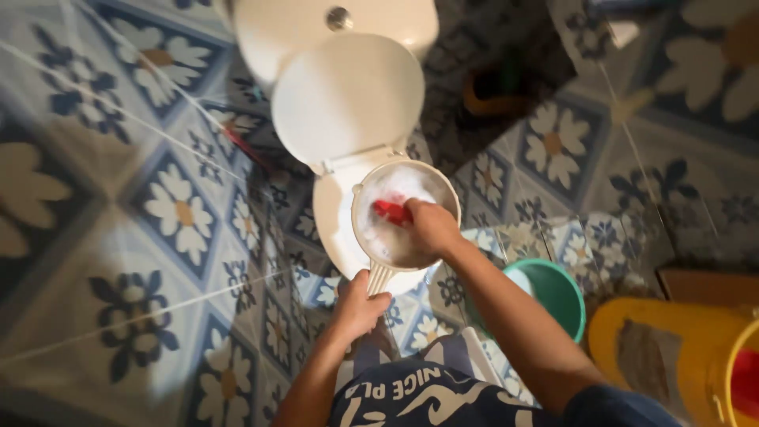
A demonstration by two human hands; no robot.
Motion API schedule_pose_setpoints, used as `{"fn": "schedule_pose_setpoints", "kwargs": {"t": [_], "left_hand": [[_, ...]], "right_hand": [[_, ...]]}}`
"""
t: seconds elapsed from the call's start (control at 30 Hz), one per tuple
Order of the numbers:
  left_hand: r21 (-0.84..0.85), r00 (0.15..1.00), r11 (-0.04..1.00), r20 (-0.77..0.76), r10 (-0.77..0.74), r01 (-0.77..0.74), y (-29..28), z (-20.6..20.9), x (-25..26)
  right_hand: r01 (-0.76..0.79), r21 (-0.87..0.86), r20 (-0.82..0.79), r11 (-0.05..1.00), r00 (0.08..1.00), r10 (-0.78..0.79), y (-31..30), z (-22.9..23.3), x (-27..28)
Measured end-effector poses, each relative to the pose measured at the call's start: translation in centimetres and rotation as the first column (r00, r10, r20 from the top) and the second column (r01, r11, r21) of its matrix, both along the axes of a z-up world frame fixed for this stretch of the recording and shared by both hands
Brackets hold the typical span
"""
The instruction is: Cleaning the exterior surfaces, tank, and seat of a toilet using a scrub brush and soapy water.
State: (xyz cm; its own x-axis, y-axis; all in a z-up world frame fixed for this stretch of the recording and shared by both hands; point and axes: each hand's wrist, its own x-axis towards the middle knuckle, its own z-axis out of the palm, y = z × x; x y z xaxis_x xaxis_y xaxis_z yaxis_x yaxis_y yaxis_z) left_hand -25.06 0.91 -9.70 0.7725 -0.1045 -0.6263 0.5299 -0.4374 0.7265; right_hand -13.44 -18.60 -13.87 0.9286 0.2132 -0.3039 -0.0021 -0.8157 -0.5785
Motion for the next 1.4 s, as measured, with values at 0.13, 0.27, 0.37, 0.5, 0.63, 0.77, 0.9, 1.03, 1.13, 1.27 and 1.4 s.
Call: {"fn": "schedule_pose_setpoints", "kwargs": {"t": [0.13,0.27,0.37,0.5,0.63,0.77,0.9,1.03,1.13,1.27,1.4], "left_hand": [[-0.062,0.992,0.993,0.068,0.107,-0.103,2.9,-1.4,1.6],[-0.074,0.907,0.99,0.396,0.143,-0.124,6.0,-5.6,2.4],[-0.199,0.908,0.933,0.239,0.344,-0.301,6.1,-2.5,4.6],[-0.229,0.835,0.811,-0.011,0.551,-0.538,5.7,2.2,6.8],[-0.231,0.736,0.72,0.022,0.677,-0.655,5.2,2.2,8.8],[-0.208,0.621,0.617,0.054,0.782,-0.759,3.9,4.0,10.5],[-0.212,0.521,0.527,0.09,0.849,-0.823,3.8,4.2,11.8],[-0.244,0.519,0.535,0.131,0.845,-0.809,3.6,6.3,12.8],[-0.221,0.545,0.564,0.147,0.826,-0.796,3.6,7.3,13.9],[-0.191,0.592,0.6,0.101,0.799,-0.777,3.8,8.2,15.6],[-0.254,0.644,0.653,0.129,0.754,-0.714,3.2,5.7,18.5]], "right_hand": [[-0.259,0.114,0.026,0.959,0.966,0.258,2.3,1.5,4.6],[-0.198,0.464,-0.023,0.864,0.972,0.235,2.3,4.4,9.9],[-0.039,0.733,-0.078,0.679,0.987,0.142,1.7,7.7,15.1],[0.081,0.782,-0.04,0.617,0.996,-0.08,0.2,7.8,25.3],[0.061,0.664,0.035,0.745,0.993,-0.112,0.4,6.8,35.5],[-0.2,0.216,0.407,0.956,0.908,0.098,1.2,2.7,41.5],[-0.366,0.2,0.005,0.909,0.928,0.372,2.3,3.6,40.9],[-0.469,0.181,-0.12,0.865,0.862,0.492,2.4,3.3,33.7],[-0.509,0.234,-0.186,0.828,0.813,0.552,1.2,0.6,29.3],[-0.323,0.46,-0.145,0.827,0.892,0.428,-0.3,-0.7,28.0],[0.106,0.695,-0.158,0.711,0.987,0.007,-2.1,1.1,32.8]]}}
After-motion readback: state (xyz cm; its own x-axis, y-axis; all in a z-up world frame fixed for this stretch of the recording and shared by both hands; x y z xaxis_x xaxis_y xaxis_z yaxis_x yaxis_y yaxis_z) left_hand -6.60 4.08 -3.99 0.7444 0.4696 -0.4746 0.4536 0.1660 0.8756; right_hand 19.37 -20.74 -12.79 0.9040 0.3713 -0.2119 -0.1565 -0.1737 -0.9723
